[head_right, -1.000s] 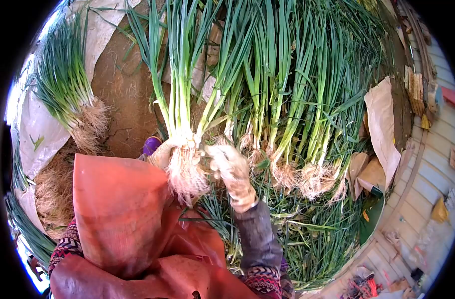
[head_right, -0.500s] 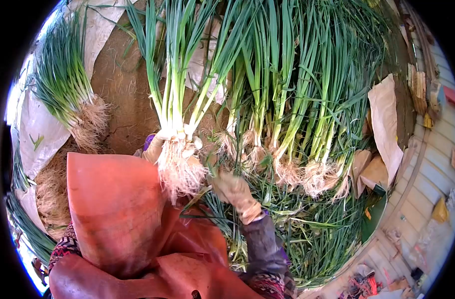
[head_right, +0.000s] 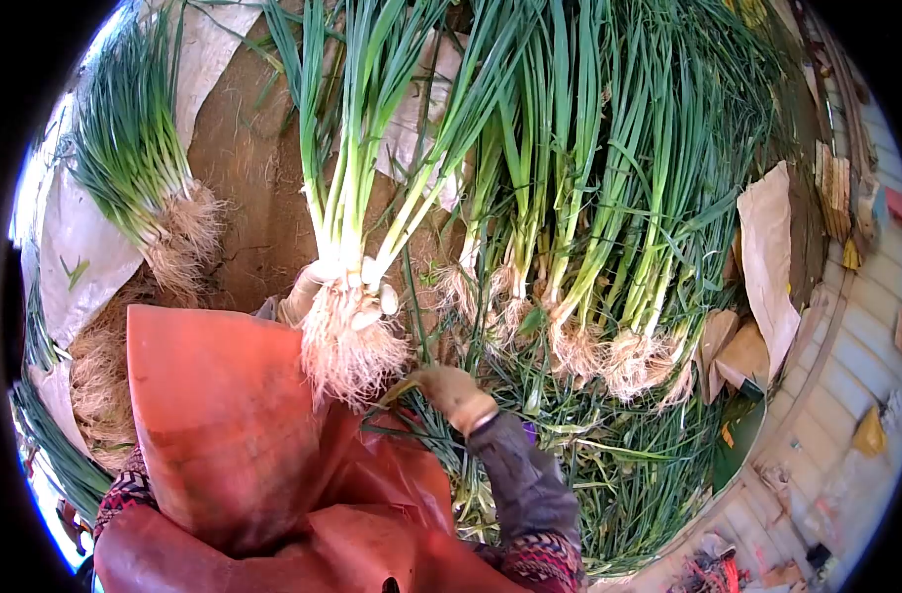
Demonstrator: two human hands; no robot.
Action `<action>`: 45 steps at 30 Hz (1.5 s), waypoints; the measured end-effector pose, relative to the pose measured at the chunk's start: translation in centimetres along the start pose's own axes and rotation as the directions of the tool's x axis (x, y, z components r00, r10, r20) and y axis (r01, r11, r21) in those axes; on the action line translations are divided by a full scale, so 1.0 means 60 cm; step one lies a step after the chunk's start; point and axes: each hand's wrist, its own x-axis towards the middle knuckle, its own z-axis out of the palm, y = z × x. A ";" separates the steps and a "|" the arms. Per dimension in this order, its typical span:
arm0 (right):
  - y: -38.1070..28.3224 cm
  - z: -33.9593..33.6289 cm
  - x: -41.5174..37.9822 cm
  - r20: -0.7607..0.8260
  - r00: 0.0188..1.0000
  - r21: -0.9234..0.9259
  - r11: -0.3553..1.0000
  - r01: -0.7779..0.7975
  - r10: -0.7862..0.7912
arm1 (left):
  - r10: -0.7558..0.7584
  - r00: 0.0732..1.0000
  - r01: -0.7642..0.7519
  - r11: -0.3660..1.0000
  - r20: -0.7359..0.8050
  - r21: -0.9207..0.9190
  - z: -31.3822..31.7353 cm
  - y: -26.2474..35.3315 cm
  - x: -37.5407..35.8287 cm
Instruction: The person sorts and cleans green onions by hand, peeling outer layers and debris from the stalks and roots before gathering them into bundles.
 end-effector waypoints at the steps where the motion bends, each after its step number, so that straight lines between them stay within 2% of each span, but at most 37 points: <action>1: 0.021 0.020 0.010 -0.303 0.953 0.127 0.990 0.055 -0.014 | -0.004 1.000 0.004 1.000 -0.006 -0.008 0.001 -0.002 -0.001; 2: 0.043 0.041 0.020 -0.577 0.816 0.197 0.965 0.171 -0.027 | -0.015 0.998 0.017 0.999 -0.058 0.035 0.002 -0.008 -0.001; 3: 0.037 0.009 0.012 -0.818 0.564 0.075 0.952 0.297 -0.111 | -0.025 0.994 0.034 0.996 -0.103 0.084 0.003 -0.010 0.000; 4: 0.031 -0.023 0.004 -0.954 0.238 -0.099 0.942 0.322 -0.182 | -0.080 0.989 0.089 0.994 -0.128 0.069 0.006 -0.010 0.002; 5: 0.010 -0.077 0.011 -0.942 0.149 -0.277 0.948 0.156 -0.300 | -0.081 0.990 0.090 0.993 -0.117 0.076 0.009 -0.009 0.003; 6: -0.010 -0.131 0.019 -0.910 0.056 -0.413 0.910 -0.042 -0.411 | -0.162 0.957 0.186 0.979 -0.240 0.081 0.011 -0.009 0.000; 7: -0.051 -0.169 0.015 -0.929 0.363 -0.058 0.998 0.034 -0.066 | -0.238 0.900 0.281 0.957 -0.366 0.067 0.011 -0.009 -0.005; 8: -0.092 -0.208 0.011 -0.751 0.592 0.285 0.952 -0.110 0.293 | -0.295 0.877 0.359 0.927 -0.379 0.109 0.018 -0.001 -0.008; 9: -0.061 -0.185 0.051 -0.946 0.325 0.059 0.987 0.149 0.007 | -0.290 0.878 0.355 0.928 -0.380 0.112 0.018 0.004 -0.008; 11: -0.065 -0.182 0.054 -0.951 0.310 0.015 0.998 0.068 -0.007 | -0.282 0.879 0.371 0.911 -0.383 0.179 0.017 0.007 -0.010; 12: -0.067 -0.179 0.050 -0.947 0.320 0.016 0.998 0.069 -0.007 | -0.277 0.863 0.377 0.910 -0.424 0.174 0.028 0.003 -0.010; 14: -0.072 -0.180 0.036 -0.954 0.301 0.028 0.999 0.024 0.020 | -0.254 0.879 0.349 0.920 -0.403 0.180 0.021 -0.003 -0.014; 17: -0.076 -0.179 0.029 -0.967 0.253 0.040 0.998 0.044 0.027 | -0.202 0.903 0.293 0.935 -0.380 0.200 0.023 -0.011 -0.015; 18: -0.071 -0.177 0.037 -0.985 0.167 -0.041 0.997 -0.063 -0.030 | -0.198 0.901 0.288 0.938 -0.387 0.191 0.025 -0.013 -0.013; 19: -0.069 -0.177 0.039 -0.986 0.165 -0.041 0.997 -0.065 -0.030 | -0.194 0.899 0.283 0.941 -0.393 0.183 0.026 -0.015 -0.011; 21: -0.069 -0.177 0.037 -0.982 0.190 -0.014 0.985 -0.173 0.019 | -0.192 0.892 0.294 0.934 -0.408 0.203 0.025 -0.019 -0.008; 22: -0.046 -0.167 0.058 -0.991 0.116 -0.093 0.956 -0.277 -0.062 | -0.188 0.885 0.304 0.927 -0.426 0.222 0.024 -0.021 -0.006; 23: -0.030 -0.156 0.065 -0.992 0.114 -0.088 0.956 -0.280 -0.057 | -0.194 0.885 0.309 0.925 -0.424 0.221 0.027 -0.022 -0.004; 25: 0.000 -0.139 0.061 -0.948 0.029 -0.318 0.930 -0.185 -0.318 | -0.235 0.854 0.366 0.906 -0.465 0.215 0.039 -0.025 0.001; 26: 0.005 -0.115 0.057 -0.936 0.083 -0.348 0.858 -0.377 -0.343 | -0.246 0.852 0.375 0.903 -0.462 0.211 0.047 -0.030 0.002; 27: 0.010 -0.091 0.053 -0.920 0.136 -0.379 0.746 -0.548 -0.367 | -0.210 0.860 0.314 0.936 -0.465 0.157 0.056 -0.035 0.001; 28: 0.015 -0.053 0.031 -0.888 0.424 -0.393 0.772 -0.499 -0.178 | -0.172 0.866 0.250 0.962 -0.470 0.108 0.061 -0.036 0.001; 29: 0.020 -0.015 0.009 -0.750 0.661 -0.371 0.807 -0.460 0.032 | -0.173 0.868 0.252 0.961 -0.465 0.112 0.050 -0.038 0.002; 30: 0.019 0.012 -0.008 -0.474 0.844 -0.288 0.861 -0.418 0.251 | -0.100 0.914 0.202 0.952 -0.394 0.228 0.026 -0.043 0.000; 31: 0.027 0.027 -0.017 -0.473 0.843 -0.288 0.860 -0.422 0.256 | -0.134 0.904 0.229 0.954 -0.405 0.195 0.043 -0.038 0.002; 33: 0.056 0.053 -0.024 -0.607 0.765 -0.310 0.822 -0.477 0.215 | -0.167 0.894 0.251 0.955 -0.415 0.156 0.049 -0.033 0.005; 35: 0.070 0.085 -0.032 -0.718 0.674 -0.303 0.793 -0.529 0.175 | -0.171 0.937 0.186 0.982 -0.304 0.019 0.031 -0.038 -0.005; 36: 0.070 0.048 -0.016 -0.914 0.399 -0.194 0.787 -0.586 0.071 | -0.054 0.934 0.099 0.989 -0.353 0.110 0.037 -0.042 -0.009; 37: 0.068 -0.010 0.012 -0.997 0.071 -0.075 0.793 -0.604 -0.040 | -0.084 0.965 0.116 0.986 -0.248 0.118 0.019 -0.025 -0.007; 39: 0.055 -0.091 0.066 -0.994 -0.111 0.079 0.821 -0.565 0.019 | -0.045 0.955 0.104 0.976 -0.293 0.191 0.004 0.000 -0.016; 40: 0.059 -0.121 0.094 -0.993 -0.114 0.080 0.823 -0.563 0.019 | 0.009 0.931 0.061 0.982 -0.366 0.178 -0.018 0.001 -0.030; 41: 0.072 -0.147 0.128 -0.953 0.186 0.035 0.694 -0.719 0.241 | -0.035 0.965 0.082 0.981 -0.261 0.173 0.014 0.014 -0.029; 42: 0.087 -0.166 0.157 -0.772 0.409 -0.086 0.558 -0.825 0.486 | 0.030 0.973 0.016 0.980 -0.227 0.198 0.028 0.016 -0.035; 43: 0.118 -0.176 0.173 -0.828 0.371 0.062 0.726 -0.685 0.421 | 0.093 0.977 -0.049 0.974 -0.194 0.221 0.040 0.020 -0.042; 44: 0.109 -0.174 0.142 -0.869 0.352 0.188 0.890 -0.415 0.347 | 0.154 0.981 -0.119 0.958 -0.119 0.260 0.062 0.028 -0.040; 45: 0.100 -0.168 0.106 -0.906 0.314 0.268 0.959 -0.092 0.283 | 0.152 0.984 -0.128 0.968 -0.098 0.217 0.055 0.036 -0.046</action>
